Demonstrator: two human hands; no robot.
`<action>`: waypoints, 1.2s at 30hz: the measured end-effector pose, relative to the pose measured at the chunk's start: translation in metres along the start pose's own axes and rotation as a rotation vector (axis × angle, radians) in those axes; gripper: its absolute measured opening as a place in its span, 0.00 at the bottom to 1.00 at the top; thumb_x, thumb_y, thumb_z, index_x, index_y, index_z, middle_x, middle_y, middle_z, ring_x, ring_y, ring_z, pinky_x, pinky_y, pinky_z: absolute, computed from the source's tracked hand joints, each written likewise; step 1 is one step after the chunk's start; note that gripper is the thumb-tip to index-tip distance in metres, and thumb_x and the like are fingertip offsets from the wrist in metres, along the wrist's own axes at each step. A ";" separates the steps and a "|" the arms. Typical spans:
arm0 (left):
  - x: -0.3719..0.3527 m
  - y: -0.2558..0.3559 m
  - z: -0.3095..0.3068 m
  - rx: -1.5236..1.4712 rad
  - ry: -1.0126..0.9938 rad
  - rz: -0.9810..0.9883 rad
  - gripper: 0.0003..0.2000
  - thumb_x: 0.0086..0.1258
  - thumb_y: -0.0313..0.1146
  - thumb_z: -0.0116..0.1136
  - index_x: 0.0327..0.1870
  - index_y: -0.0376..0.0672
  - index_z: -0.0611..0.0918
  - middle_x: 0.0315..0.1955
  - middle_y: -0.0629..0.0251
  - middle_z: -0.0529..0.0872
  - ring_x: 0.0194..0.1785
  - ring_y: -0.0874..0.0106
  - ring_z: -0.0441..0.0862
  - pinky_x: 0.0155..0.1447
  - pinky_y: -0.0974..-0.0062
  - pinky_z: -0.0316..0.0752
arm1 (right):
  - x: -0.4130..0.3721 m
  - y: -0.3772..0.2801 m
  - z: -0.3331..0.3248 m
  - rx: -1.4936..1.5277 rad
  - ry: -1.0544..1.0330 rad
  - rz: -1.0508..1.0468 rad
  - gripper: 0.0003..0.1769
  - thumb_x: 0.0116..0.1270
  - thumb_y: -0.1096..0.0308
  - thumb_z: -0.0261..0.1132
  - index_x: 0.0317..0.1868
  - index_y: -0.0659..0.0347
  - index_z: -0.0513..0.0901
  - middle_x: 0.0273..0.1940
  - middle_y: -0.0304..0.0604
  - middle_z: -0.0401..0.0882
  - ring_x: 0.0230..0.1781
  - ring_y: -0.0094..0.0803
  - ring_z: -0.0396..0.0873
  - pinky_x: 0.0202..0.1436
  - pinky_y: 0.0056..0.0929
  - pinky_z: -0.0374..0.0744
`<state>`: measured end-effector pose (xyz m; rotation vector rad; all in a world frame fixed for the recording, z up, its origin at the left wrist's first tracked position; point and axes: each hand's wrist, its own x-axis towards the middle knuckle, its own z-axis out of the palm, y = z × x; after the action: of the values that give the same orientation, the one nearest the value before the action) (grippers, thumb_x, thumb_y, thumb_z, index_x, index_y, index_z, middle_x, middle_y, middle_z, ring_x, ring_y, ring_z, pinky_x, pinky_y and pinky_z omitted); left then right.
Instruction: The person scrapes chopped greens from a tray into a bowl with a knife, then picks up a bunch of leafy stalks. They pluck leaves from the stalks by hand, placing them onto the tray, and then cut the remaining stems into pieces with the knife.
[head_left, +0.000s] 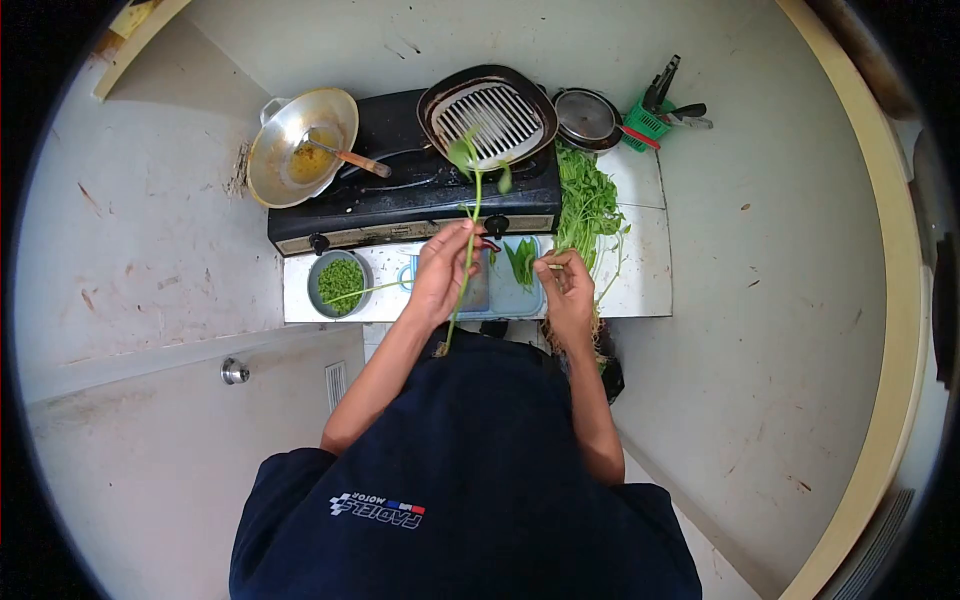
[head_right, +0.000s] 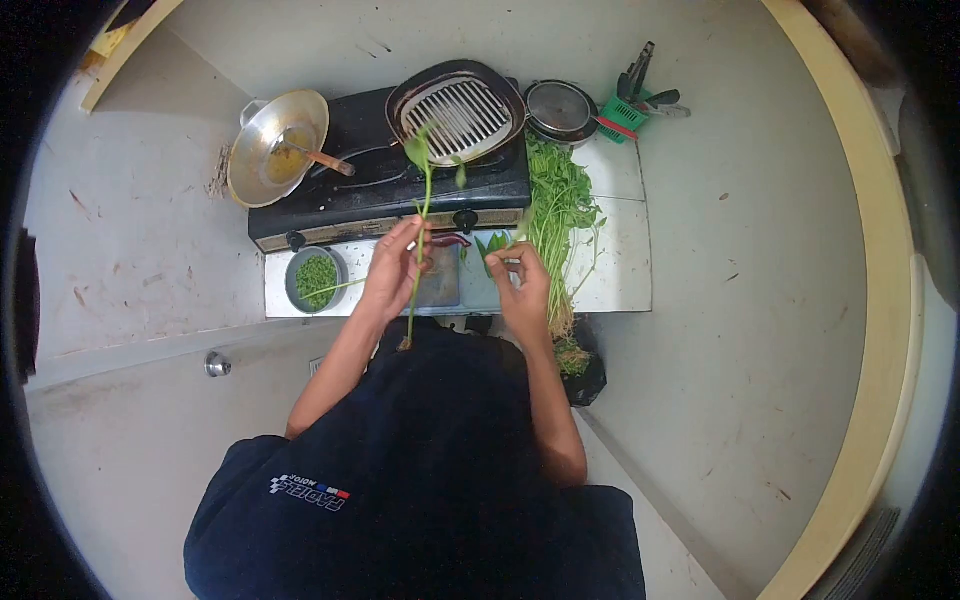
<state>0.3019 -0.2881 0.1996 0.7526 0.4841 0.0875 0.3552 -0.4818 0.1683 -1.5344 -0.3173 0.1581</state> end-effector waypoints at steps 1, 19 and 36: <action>0.000 0.003 -0.004 0.036 0.013 0.022 0.09 0.79 0.37 0.58 0.46 0.42 0.83 0.33 0.75 0.82 0.33 0.83 0.75 0.35 0.84 0.69 | 0.002 0.009 -0.005 -0.045 0.005 0.051 0.06 0.68 0.74 0.69 0.40 0.67 0.80 0.40 0.47 0.81 0.40 0.34 0.83 0.45 0.31 0.80; -0.008 0.016 -0.018 0.168 0.042 0.242 0.10 0.79 0.33 0.57 0.53 0.37 0.83 0.40 0.70 0.84 0.36 0.82 0.74 0.40 0.82 0.69 | 0.026 0.159 -0.024 -0.830 -0.208 0.115 0.06 0.66 0.69 0.65 0.39 0.63 0.81 0.42 0.52 0.83 0.42 0.53 0.84 0.46 0.47 0.81; -0.009 0.007 0.003 0.148 -0.090 0.199 0.11 0.84 0.36 0.49 0.50 0.38 0.80 0.33 0.73 0.78 0.30 0.85 0.66 0.34 0.86 0.61 | 0.013 0.034 0.026 -0.172 -0.328 0.085 0.10 0.75 0.67 0.66 0.49 0.64 0.85 0.38 0.42 0.86 0.37 0.27 0.82 0.43 0.27 0.78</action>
<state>0.2959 -0.2866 0.2099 0.9447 0.3316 0.2045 0.3635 -0.4521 0.1357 -1.6932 -0.5368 0.4618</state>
